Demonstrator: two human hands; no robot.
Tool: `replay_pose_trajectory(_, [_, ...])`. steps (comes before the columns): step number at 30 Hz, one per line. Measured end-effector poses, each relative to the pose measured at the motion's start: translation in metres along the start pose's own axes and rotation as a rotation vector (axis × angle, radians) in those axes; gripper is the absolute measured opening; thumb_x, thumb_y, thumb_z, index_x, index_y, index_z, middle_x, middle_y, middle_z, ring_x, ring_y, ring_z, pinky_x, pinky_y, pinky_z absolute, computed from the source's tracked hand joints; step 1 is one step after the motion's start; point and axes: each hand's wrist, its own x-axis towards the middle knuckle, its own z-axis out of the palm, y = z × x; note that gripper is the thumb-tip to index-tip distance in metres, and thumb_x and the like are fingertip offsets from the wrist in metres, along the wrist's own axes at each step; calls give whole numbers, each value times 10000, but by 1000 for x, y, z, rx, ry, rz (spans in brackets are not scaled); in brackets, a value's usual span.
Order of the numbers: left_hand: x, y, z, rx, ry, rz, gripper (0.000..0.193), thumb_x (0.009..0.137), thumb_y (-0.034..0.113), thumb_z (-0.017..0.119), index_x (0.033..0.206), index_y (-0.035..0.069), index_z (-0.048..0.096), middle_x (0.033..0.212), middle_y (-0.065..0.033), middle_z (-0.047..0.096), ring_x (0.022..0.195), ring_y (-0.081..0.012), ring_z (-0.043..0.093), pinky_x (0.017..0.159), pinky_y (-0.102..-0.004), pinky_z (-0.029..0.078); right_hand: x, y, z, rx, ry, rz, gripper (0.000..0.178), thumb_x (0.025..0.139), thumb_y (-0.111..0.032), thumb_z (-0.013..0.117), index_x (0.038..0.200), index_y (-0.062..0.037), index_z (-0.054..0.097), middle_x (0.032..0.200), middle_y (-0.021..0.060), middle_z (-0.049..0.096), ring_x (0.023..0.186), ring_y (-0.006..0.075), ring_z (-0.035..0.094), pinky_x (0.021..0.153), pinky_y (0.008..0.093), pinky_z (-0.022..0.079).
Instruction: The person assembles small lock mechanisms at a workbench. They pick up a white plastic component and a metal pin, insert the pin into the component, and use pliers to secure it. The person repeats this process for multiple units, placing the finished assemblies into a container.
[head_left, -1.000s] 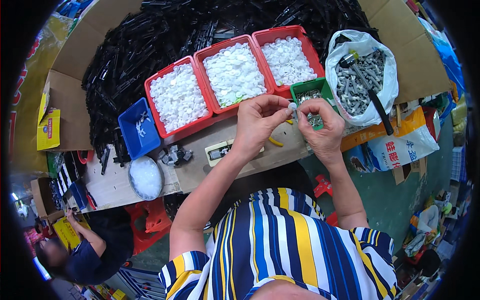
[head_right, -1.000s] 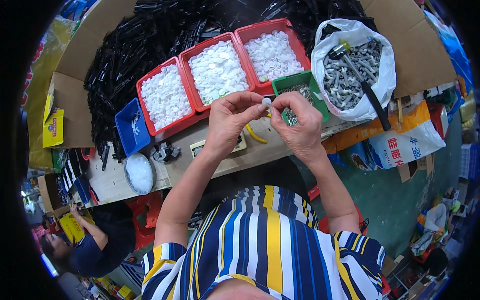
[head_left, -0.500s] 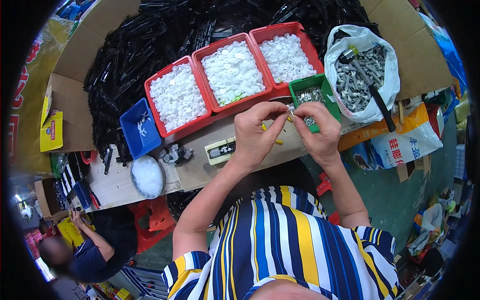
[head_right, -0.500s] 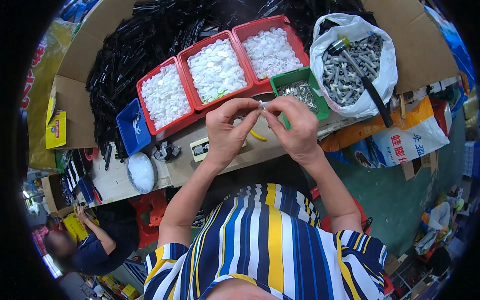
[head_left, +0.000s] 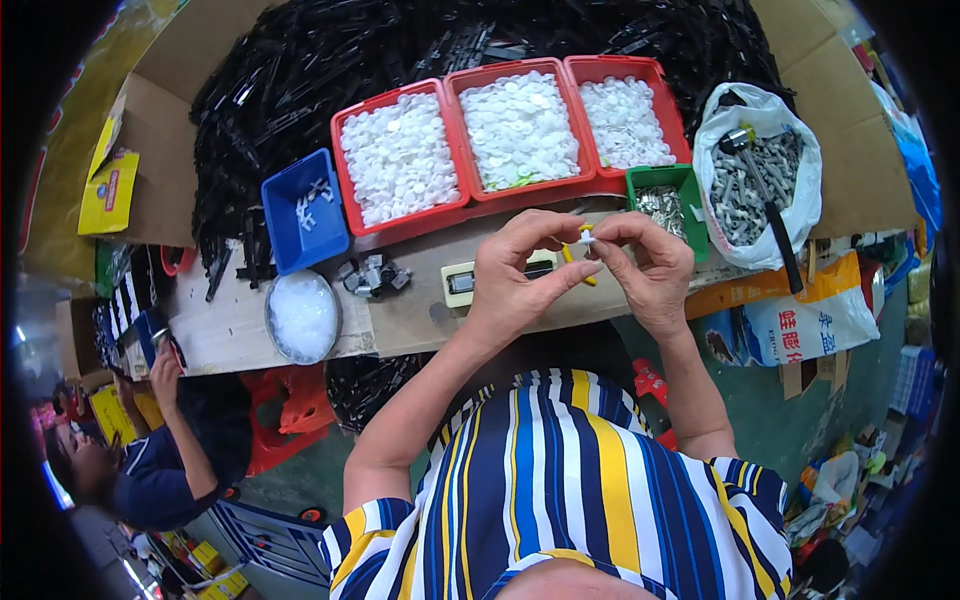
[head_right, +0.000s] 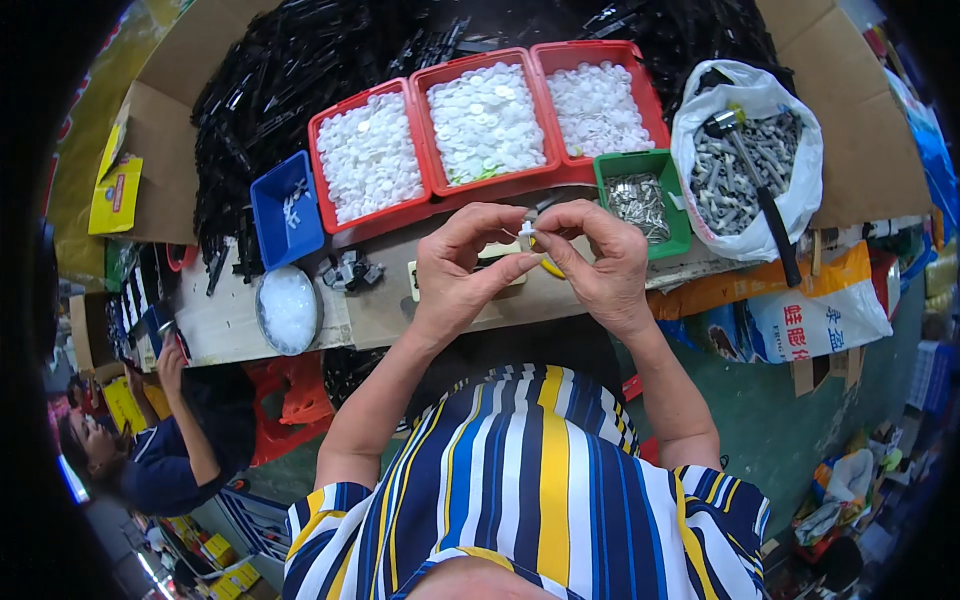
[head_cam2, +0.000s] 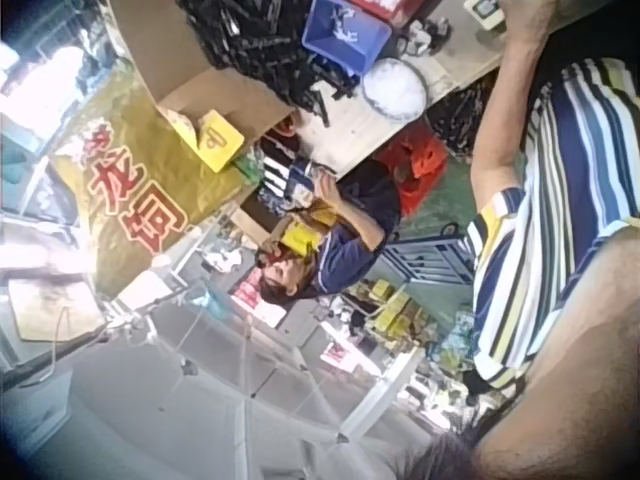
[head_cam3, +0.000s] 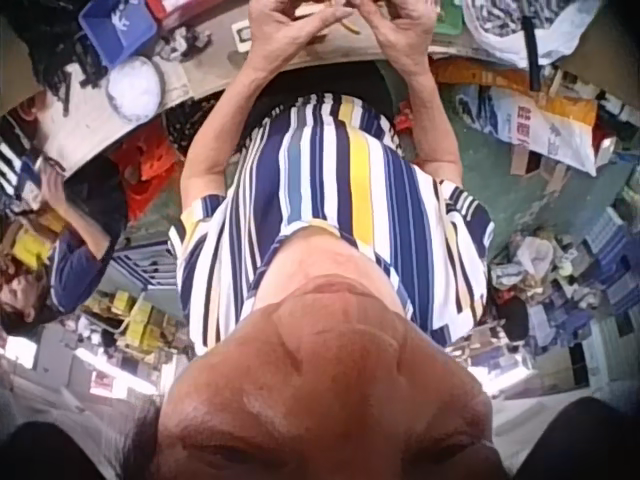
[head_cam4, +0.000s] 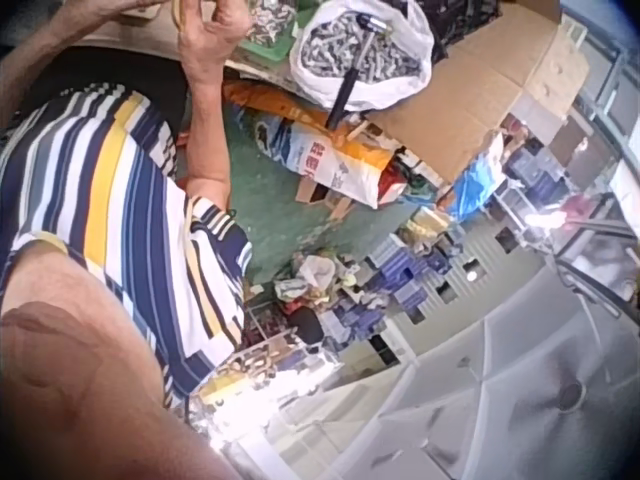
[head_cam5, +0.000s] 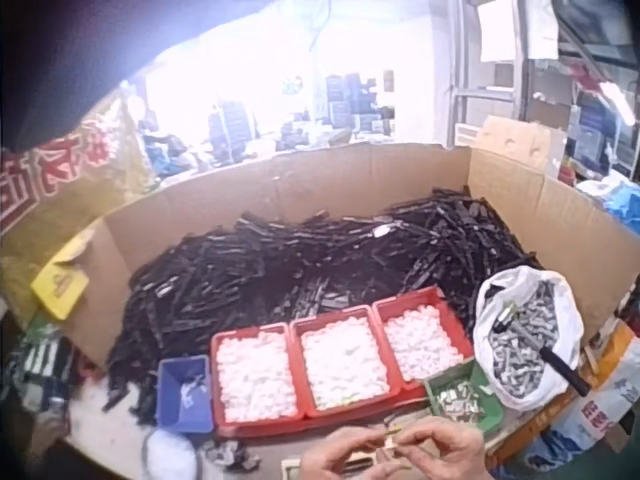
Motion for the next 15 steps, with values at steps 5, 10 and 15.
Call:
replay_pose_trajectory(5, [-4, -2, -16, 154, 6, 37, 324, 778, 90, 810, 1080, 18, 715, 980, -89, 688, 908, -158, 644, 783, -289, 514, -1, 4, 14, -48, -44, -33, 112, 837, 43, 707, 941, 19, 675, 882, 85, 686, 787, 148, 657, 718, 267, 519])
replay_pose_trajectory(10, [-21, 6, -29, 352, 62, 48, 381, 730, 35, 827, 1095, 22, 719, 990, -81, 680, 936, -167, 631, 799, -298, 508, -2, 7, 23, -132, -160, -55, 110, 825, 48, 703, 926, 23, 668, 875, 102, 683, 786, 197, 668, 707, 294, 518])
replay_pose_trajectory(15, [-54, -4, -54, 879, 144, 264, 386, 679, 51, 840, 1047, 38, 721, 930, -100, 654, 896, -265, 620, 776, -358, 503, -1, 32, 40, -176, -324, -97, 125, 800, 57, 696, 913, 17, 661, 900, 116, 667, 784, 256, 667, 681, 341, 512])
